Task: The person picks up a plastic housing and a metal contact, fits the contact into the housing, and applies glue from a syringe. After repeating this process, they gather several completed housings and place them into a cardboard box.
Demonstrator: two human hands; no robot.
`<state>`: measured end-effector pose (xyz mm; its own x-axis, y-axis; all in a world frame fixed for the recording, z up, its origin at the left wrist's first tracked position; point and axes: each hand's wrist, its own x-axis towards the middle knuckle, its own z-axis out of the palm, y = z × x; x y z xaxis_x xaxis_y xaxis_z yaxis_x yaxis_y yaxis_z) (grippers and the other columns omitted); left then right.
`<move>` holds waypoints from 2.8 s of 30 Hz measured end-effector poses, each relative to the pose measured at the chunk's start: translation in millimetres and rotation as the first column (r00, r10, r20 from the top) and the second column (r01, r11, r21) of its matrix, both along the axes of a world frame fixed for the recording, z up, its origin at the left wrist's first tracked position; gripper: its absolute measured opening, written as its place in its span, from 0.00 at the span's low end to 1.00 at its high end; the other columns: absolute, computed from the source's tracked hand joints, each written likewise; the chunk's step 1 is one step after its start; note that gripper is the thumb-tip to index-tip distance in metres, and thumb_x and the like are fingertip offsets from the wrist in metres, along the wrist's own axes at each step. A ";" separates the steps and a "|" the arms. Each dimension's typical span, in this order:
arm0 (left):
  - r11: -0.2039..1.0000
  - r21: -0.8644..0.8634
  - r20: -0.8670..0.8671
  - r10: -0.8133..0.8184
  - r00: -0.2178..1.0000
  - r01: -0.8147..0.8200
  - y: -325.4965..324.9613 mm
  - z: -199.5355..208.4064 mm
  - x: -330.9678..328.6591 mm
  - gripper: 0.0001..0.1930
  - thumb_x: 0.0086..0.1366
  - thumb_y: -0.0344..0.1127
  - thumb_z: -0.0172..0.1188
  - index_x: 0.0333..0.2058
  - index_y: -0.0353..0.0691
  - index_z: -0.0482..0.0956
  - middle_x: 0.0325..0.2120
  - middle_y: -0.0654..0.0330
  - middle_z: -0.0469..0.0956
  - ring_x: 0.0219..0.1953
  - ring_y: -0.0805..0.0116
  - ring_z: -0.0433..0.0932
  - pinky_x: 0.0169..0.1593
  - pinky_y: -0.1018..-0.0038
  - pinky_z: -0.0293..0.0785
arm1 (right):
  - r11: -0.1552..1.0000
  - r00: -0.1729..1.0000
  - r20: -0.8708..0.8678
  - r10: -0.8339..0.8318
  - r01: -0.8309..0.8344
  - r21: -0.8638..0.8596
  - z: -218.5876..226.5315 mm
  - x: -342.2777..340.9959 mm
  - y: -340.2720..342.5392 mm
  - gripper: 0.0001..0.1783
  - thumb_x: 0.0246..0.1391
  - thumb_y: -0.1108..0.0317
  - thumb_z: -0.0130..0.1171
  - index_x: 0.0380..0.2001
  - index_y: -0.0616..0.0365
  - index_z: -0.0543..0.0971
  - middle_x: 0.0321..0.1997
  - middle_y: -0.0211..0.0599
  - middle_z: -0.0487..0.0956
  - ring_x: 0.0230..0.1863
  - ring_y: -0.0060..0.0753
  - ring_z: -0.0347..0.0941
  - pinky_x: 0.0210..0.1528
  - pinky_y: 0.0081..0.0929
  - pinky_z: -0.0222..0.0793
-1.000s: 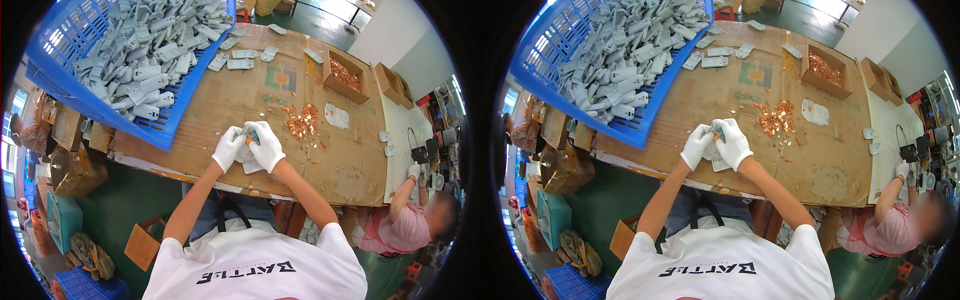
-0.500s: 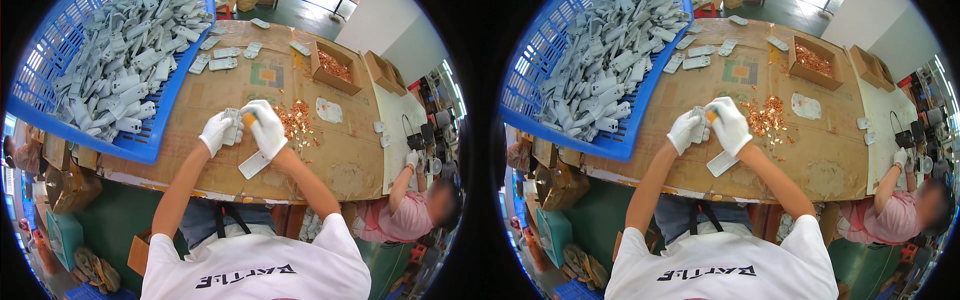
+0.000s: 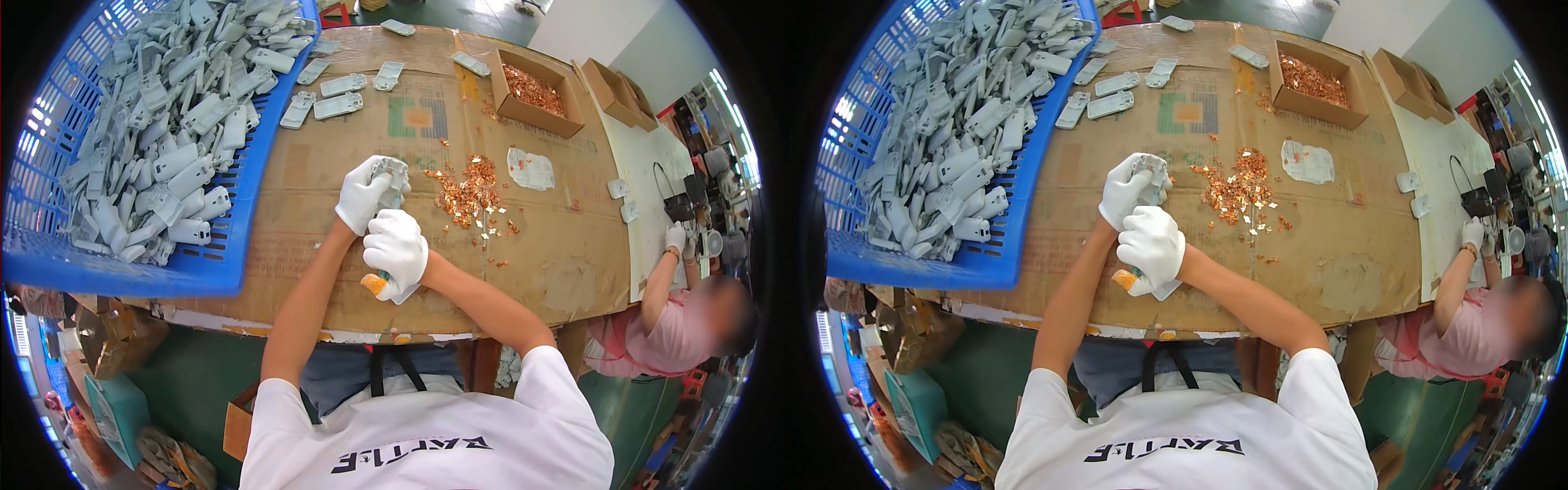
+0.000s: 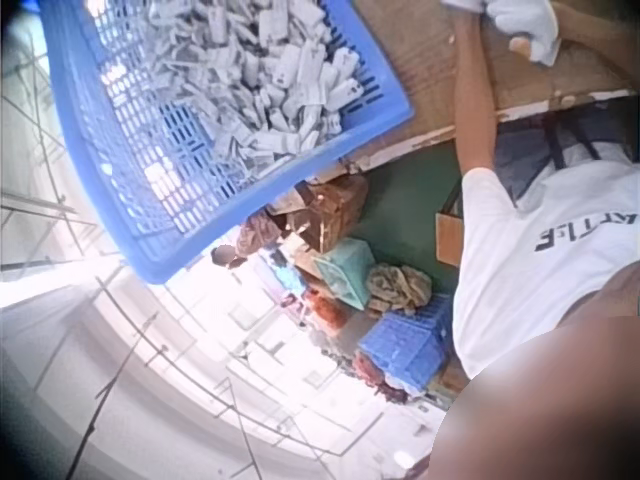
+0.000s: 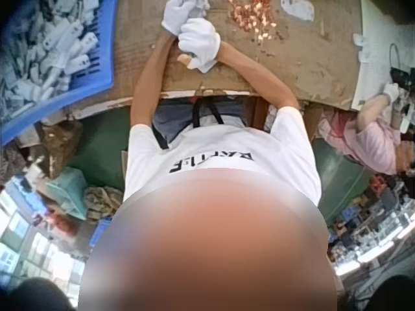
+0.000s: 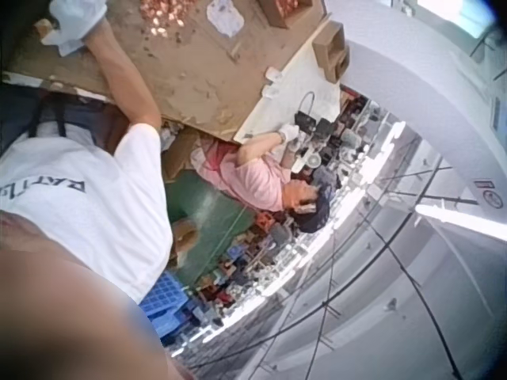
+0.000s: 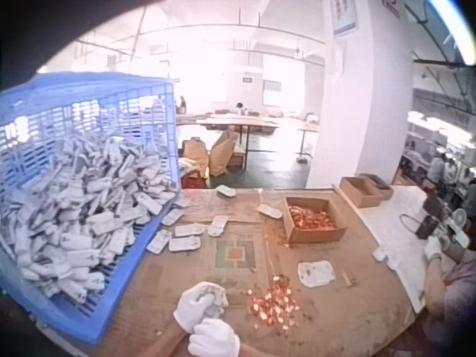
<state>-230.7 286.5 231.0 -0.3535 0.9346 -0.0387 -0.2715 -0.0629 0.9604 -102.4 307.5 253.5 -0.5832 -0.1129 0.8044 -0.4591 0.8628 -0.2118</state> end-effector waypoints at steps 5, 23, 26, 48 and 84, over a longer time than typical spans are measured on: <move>0.983 0.019 0.016 -0.181 0.983 0.180 -4.0 6.9 -1.2 0.13 0.63 0.24 0.44 0.43 0.32 0.75 0.32 0.51 0.80 0.29 0.67 0.79 0.31 0.72 0.78 | 0.999 0.999 0.018 -0.039 0.039 0.013 -0.1 1.2 1.1 0.17 0.18 0.56 0.58 0.10 0.51 0.63 0.13 0.31 0.61 0.19 0.37 0.60 0.22 0.33 0.54; 0.972 -0.056 -0.274 -0.236 0.932 0.229 0.8 -6.5 -9.8 0.14 0.60 0.22 0.42 0.40 0.31 0.77 0.31 0.56 0.79 0.33 0.69 0.80 0.35 0.74 0.77 | 0.998 0.999 0.012 -0.034 0.033 0.051 -4.9 -0.5 2.9 0.16 0.23 0.59 0.59 0.10 0.51 0.63 0.14 0.31 0.61 0.19 0.36 0.60 0.22 0.32 0.55; 0.971 -0.049 -0.267 -0.240 0.933 0.235 0.3 -8.7 -10.1 0.14 0.60 0.22 0.42 0.40 0.31 0.77 0.31 0.57 0.79 0.34 0.68 0.81 0.36 0.74 0.77 | 0.999 0.999 0.012 -0.031 0.031 0.036 -8.2 -1.3 4.4 0.15 0.22 0.59 0.59 0.10 0.51 0.63 0.14 0.31 0.61 0.19 0.36 0.60 0.22 0.32 0.55; 0.979 0.042 0.005 -0.199 0.980 0.198 -1.7 4.6 -6.6 0.10 0.69 0.33 0.50 0.41 0.34 0.75 0.28 0.57 0.78 0.29 0.72 0.78 0.31 0.76 0.75 | 1.000 1.000 -0.015 -0.006 0.006 -0.004 -6.9 -3.4 3.3 0.17 0.16 0.57 0.55 0.12 0.52 0.63 0.16 0.31 0.61 0.20 0.39 0.60 0.23 0.33 0.57; 0.933 0.019 0.009 -0.360 0.933 0.360 -4.0 8.4 -14.9 0.10 0.64 0.28 0.48 0.43 0.33 0.74 0.32 0.52 0.80 0.33 0.68 0.79 0.39 0.73 0.77 | 1.000 1.000 -0.006 -0.024 0.024 0.011 -3.0 -4.3 3.6 0.12 0.26 0.63 0.61 0.13 0.54 0.67 0.17 0.33 0.65 0.22 0.39 0.62 0.27 0.34 0.60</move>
<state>-245.6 282.5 239.4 0.0068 0.9997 -0.0237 -0.2906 0.0247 0.9565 -106.7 311.1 250.5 -0.5815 -0.1074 0.8065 -0.4393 0.8758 -0.2001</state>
